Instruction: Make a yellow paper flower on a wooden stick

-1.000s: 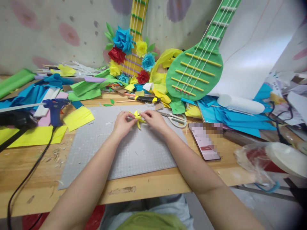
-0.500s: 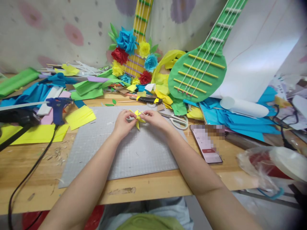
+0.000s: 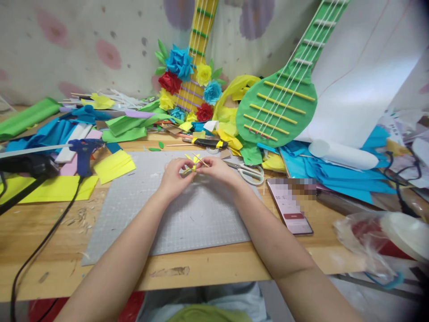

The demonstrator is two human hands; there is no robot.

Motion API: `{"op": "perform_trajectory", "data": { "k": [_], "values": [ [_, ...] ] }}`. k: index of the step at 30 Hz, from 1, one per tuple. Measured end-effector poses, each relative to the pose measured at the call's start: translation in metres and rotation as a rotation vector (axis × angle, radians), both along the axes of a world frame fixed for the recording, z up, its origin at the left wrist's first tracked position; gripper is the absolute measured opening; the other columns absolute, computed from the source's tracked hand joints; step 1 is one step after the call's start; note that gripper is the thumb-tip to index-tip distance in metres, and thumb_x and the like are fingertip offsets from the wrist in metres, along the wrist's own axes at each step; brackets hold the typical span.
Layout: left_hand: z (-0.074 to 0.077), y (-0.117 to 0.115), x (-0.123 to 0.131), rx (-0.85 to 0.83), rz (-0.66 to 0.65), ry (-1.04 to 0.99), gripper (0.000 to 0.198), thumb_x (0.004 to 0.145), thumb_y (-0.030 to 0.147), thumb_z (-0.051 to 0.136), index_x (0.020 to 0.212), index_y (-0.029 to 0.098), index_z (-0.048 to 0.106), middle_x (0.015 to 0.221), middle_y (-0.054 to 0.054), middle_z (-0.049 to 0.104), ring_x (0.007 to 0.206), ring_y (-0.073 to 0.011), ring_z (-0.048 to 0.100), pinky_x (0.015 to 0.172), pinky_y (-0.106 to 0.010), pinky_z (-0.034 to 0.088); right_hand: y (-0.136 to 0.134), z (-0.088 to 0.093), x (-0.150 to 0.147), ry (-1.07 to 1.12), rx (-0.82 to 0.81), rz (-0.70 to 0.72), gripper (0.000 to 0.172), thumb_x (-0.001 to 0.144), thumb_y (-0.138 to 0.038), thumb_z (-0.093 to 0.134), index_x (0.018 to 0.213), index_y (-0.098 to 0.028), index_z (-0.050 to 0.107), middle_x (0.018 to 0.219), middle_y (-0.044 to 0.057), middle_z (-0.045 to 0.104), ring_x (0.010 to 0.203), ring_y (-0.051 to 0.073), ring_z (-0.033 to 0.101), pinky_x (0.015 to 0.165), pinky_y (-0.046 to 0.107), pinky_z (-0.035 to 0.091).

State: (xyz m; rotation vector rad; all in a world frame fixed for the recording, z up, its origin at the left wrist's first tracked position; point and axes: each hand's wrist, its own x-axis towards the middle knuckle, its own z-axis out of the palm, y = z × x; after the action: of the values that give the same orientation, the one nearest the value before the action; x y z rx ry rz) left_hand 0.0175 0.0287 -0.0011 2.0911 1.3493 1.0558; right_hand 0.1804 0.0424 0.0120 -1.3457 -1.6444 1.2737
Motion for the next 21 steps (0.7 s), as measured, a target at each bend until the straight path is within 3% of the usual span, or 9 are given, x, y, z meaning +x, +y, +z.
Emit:
{"op": "perform_trajectory", "data": {
  "k": [4, 8, 10, 13, 16, 21],
  "values": [
    [0.002, 0.0, 0.0, -0.075, -0.018, -0.054, 0.024, 0.07, 0.024, 0.061, 0.092, 0.021, 0.053, 0.079, 0.0, 0.063, 0.074, -0.014, 0.052, 0.073, -0.03, 0.041, -0.002, 0.0, 0.0, -0.059, 0.034, 0.072, 0.012, 0.067, -0.026, 0.062, 0.072, -0.016, 0.058, 0.065, -0.005, 0.052, 0.062, 0.008, 0.045, 0.06, 0.019, 0.033],
    [-0.001, 0.002, -0.001, -0.078, -0.041, -0.147, 0.025, 0.07, 0.022, 0.059, 0.091, 0.02, 0.046, 0.078, 0.001, 0.061, 0.071, -0.0113, 0.052, 0.068, -0.027, 0.042, -0.004, 0.007, 0.007, -0.274, 0.134, 0.067, 0.024, 0.083, -0.039, 0.043, 0.082, -0.018, 0.056, 0.07, -0.002, 0.056, 0.065, 0.011, 0.047, 0.059, 0.021, 0.032],
    [-0.003, 0.002, -0.002, -0.089, -0.022, -0.186, 0.028, 0.069, 0.022, 0.06, 0.092, 0.02, 0.042, 0.077, 0.001, 0.06, 0.07, -0.0109, 0.054, 0.068, -0.026, 0.042, -0.004, 0.01, 0.013, -0.493, 0.221, 0.02, 0.027, 0.087, -0.037, 0.037, 0.083, -0.019, 0.057, 0.076, 0.001, 0.059, 0.07, 0.013, 0.05, 0.06, 0.022, 0.032],
    [-0.004, 0.003, -0.002, -0.104, -0.008, -0.211, 0.032, 0.069, 0.023, 0.06, 0.093, 0.021, 0.04, 0.076, 0.002, 0.061, 0.07, -0.011, 0.055, 0.068, -0.026, 0.042, -0.005, 0.01, 0.02, -0.709, 0.322, 0.077, 0.024, 0.087, -0.036, 0.04, 0.086, -0.022, 0.06, 0.087, 0.003, 0.063, 0.079, 0.016, 0.053, 0.063, 0.024, 0.031],
    [-0.005, 0.003, -0.003, -0.113, -0.011, -0.194, 0.032, 0.07, 0.024, 0.059, 0.096, 0.021, 0.04, 0.077, 0.001, 0.062, 0.072, -0.012, 0.057, 0.066, -0.027, 0.042, -0.007, 0.008, 0.019, -0.775, 0.412, 0.142, 0.025, 0.088, -0.034, 0.039, 0.093, -0.023, 0.062, 0.095, 0.005, 0.063, 0.087, 0.017, 0.053, 0.068, 0.025, 0.032],
    [-0.006, 0.004, -0.005, -0.102, -0.004, -0.159, 0.032, 0.07, 0.025, 0.059, 0.097, 0.021, 0.041, 0.079, 0.0, 0.063, 0.075, -0.0131, 0.058, 0.064, -0.026, 0.042, -0.008, 0.009, 0.012, -0.865, 0.49, 0.106, 0.035, 0.092, -0.035, 0.031, 0.089, -0.02, 0.062, 0.093, 0.007, 0.064, 0.087, 0.017, 0.053, 0.068, 0.026, 0.03]
  ]
}}
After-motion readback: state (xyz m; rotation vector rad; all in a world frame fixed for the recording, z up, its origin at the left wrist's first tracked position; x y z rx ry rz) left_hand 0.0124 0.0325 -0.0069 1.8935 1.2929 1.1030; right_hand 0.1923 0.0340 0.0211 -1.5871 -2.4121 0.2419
